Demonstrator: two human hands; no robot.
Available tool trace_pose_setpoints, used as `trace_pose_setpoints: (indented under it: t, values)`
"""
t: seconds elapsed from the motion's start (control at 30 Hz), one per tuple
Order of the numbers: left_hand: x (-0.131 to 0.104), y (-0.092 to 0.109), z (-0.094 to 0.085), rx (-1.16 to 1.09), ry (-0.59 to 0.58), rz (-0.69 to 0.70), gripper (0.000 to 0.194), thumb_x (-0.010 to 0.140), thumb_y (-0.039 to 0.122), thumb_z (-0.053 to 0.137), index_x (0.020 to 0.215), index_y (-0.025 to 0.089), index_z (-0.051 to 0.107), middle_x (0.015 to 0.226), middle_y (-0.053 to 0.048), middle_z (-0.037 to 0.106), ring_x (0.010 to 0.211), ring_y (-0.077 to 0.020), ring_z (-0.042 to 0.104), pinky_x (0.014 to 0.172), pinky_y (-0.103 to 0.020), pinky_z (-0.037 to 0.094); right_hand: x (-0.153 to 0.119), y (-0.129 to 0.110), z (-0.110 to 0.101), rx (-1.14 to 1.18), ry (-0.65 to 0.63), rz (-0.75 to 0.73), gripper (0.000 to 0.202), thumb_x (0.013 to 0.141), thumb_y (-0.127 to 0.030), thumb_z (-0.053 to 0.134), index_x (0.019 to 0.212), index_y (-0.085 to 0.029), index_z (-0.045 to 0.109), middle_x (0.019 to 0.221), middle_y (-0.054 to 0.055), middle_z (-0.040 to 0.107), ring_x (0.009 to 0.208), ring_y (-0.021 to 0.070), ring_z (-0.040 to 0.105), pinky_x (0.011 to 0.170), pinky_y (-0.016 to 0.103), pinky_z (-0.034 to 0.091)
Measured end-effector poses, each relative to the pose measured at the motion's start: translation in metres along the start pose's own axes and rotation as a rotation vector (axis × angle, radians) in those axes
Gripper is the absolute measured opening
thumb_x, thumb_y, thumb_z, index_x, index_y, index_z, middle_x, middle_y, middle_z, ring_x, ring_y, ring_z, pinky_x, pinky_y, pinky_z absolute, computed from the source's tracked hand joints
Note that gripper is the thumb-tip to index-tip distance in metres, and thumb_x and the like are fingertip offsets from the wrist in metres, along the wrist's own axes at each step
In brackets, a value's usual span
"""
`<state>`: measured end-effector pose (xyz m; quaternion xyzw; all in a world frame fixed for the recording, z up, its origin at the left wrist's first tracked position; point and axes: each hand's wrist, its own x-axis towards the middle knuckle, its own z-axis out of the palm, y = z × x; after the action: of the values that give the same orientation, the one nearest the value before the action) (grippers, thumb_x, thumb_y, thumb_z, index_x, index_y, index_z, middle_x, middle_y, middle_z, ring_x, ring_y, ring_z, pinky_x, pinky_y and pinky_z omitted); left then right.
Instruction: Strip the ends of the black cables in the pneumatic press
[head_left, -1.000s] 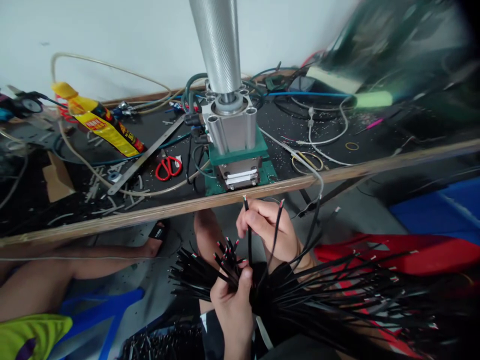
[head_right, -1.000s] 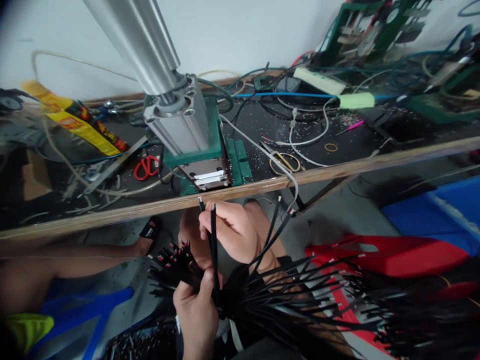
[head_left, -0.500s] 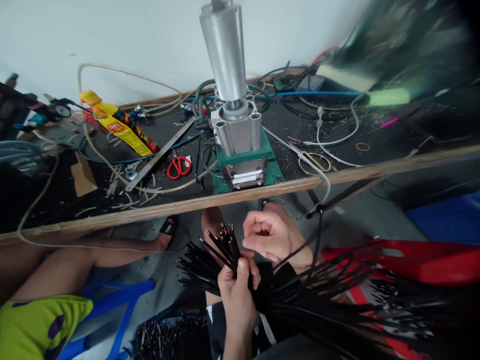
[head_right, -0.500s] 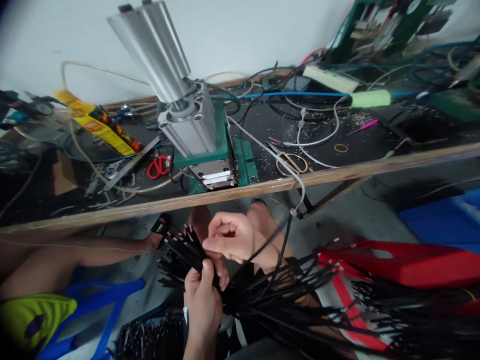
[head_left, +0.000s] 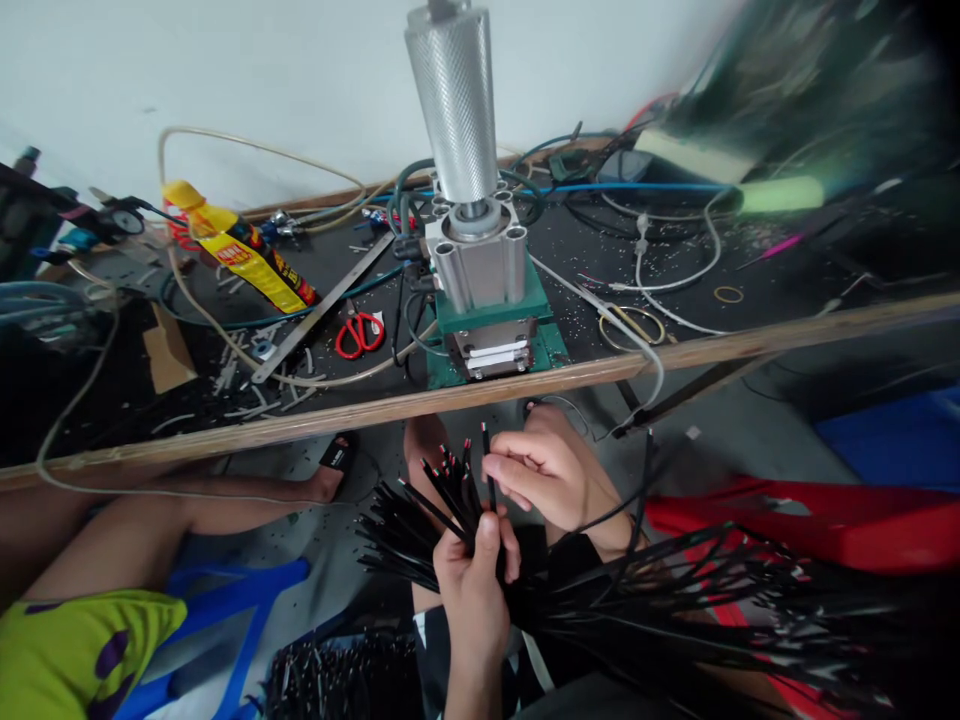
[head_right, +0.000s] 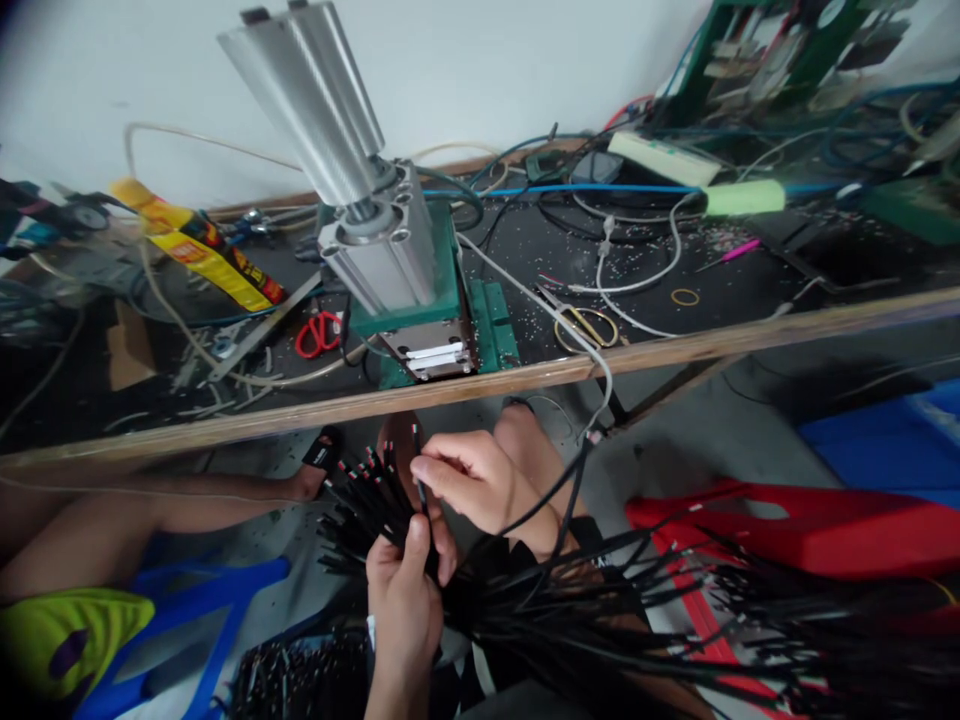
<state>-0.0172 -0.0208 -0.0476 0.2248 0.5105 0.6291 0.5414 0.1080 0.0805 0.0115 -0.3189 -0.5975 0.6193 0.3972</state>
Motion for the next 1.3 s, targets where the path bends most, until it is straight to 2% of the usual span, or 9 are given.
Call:
trace_pose_setpoints:
  t: [0.17,0.3,0.43,0.53,0.73,0.83,1.0,1.13,1.3]
  values:
    - [-0.001,0.004,-0.003,0.129,0.003,0.041,0.047,0.092,0.059,0.095,0.084,0.015,0.081,0.06,0.0,0.067,0.043,-0.0084,0.049,0.044,-0.018,0.041,0.004,0.002,0.012,0.115,0.183,0.044,0.05,0.106,-0.061,0.069,0.073,-0.025,0.058,0.056,-0.005,0.052,0.05,0.0128,0.046,0.05,0.027,0.036]
    - [-0.005,0.003,-0.001,0.246,0.032,0.068,0.039,0.095,0.055,0.092,0.097,0.016,0.089,0.063,-0.001,0.071,0.047,-0.0114,0.055,0.047,-0.021,0.044,0.015,0.004,0.016,0.146,0.356,0.015,0.05,0.107,-0.063,0.069,0.077,-0.024,0.061,0.059,-0.006,0.051,0.05,0.0123,0.046,0.049,0.026,0.034]
    - [-0.002,0.009,0.005,0.374,0.014,0.157,0.039,0.103,0.051,0.084,0.083,0.017,0.088,0.061,-0.002,0.071,0.05,-0.0139,0.058,0.05,-0.024,0.044,0.032,0.007,0.015,0.138,0.465,-0.004,0.054,0.106,-0.065,0.07,0.072,-0.024,0.06,0.059,-0.005,0.055,0.052,0.0127,0.049,0.051,0.026,0.039]
    - [0.004,0.014,0.01,0.413,-0.018,0.192,0.041,0.104,0.048,0.082,0.077,0.018,0.085,0.059,-0.001,0.07,0.05,-0.0142,0.058,0.05,-0.025,0.044,0.045,0.01,0.014,0.164,0.488,-0.012,0.054,0.107,-0.062,0.07,0.07,-0.025,0.057,0.059,-0.005,0.057,0.053,0.0128,0.053,0.055,0.026,0.043]
    - [0.01,0.019,0.016,0.358,0.002,0.211,0.032,0.104,0.045,0.084,0.087,0.018,0.088,0.063,-0.001,0.073,0.049,-0.0131,0.057,0.048,-0.023,0.044,0.057,0.011,0.012,0.19,0.516,-0.02,0.049,0.107,-0.055,0.067,0.071,-0.024,0.058,0.059,-0.006,0.055,0.064,0.0165,0.074,0.058,0.024,0.046]
    - [0.01,0.02,0.017,0.36,0.013,0.223,0.031,0.104,0.043,0.083,0.087,0.018,0.088,0.063,-0.001,0.073,0.049,-0.0124,0.057,0.049,-0.023,0.045,0.059,0.008,0.012,0.166,0.523,-0.031,0.047,0.109,-0.049,0.066,0.069,-0.024,0.057,0.059,-0.006,0.054,0.064,0.0159,0.076,0.057,0.024,0.044]
    - [0.009,0.023,0.019,0.354,0.025,0.241,0.022,0.104,0.038,0.086,0.093,0.02,0.089,0.063,0.001,0.072,0.051,-0.0114,0.056,0.05,-0.022,0.045,0.064,0.007,0.014,0.17,0.543,-0.042,0.048,0.106,-0.047,0.07,0.067,-0.024,0.056,0.058,-0.007,0.05,0.069,0.0178,0.079,0.065,0.025,0.05]
    - [0.011,0.024,0.02,0.333,0.022,0.238,0.029,0.105,0.039,0.084,0.084,0.02,0.087,0.062,0.001,0.071,0.05,-0.0099,0.054,0.048,-0.02,0.042,0.065,0.006,0.015,0.176,0.55,-0.047,0.047,0.108,-0.043,0.064,0.066,-0.024,0.056,0.059,-0.005,0.056,0.07,0.0173,0.079,0.067,0.026,0.052]
    - [0.011,0.025,0.02,0.323,0.025,0.241,0.02,0.104,0.041,0.087,0.097,0.022,0.091,0.068,0.001,0.075,0.051,-0.0097,0.057,0.048,-0.019,0.044,0.064,0.002,0.015,0.197,0.545,-0.025,0.045,0.106,-0.041,0.065,0.066,-0.025,0.056,0.057,-0.005,0.057,0.069,0.0181,0.079,0.069,0.027,0.054]
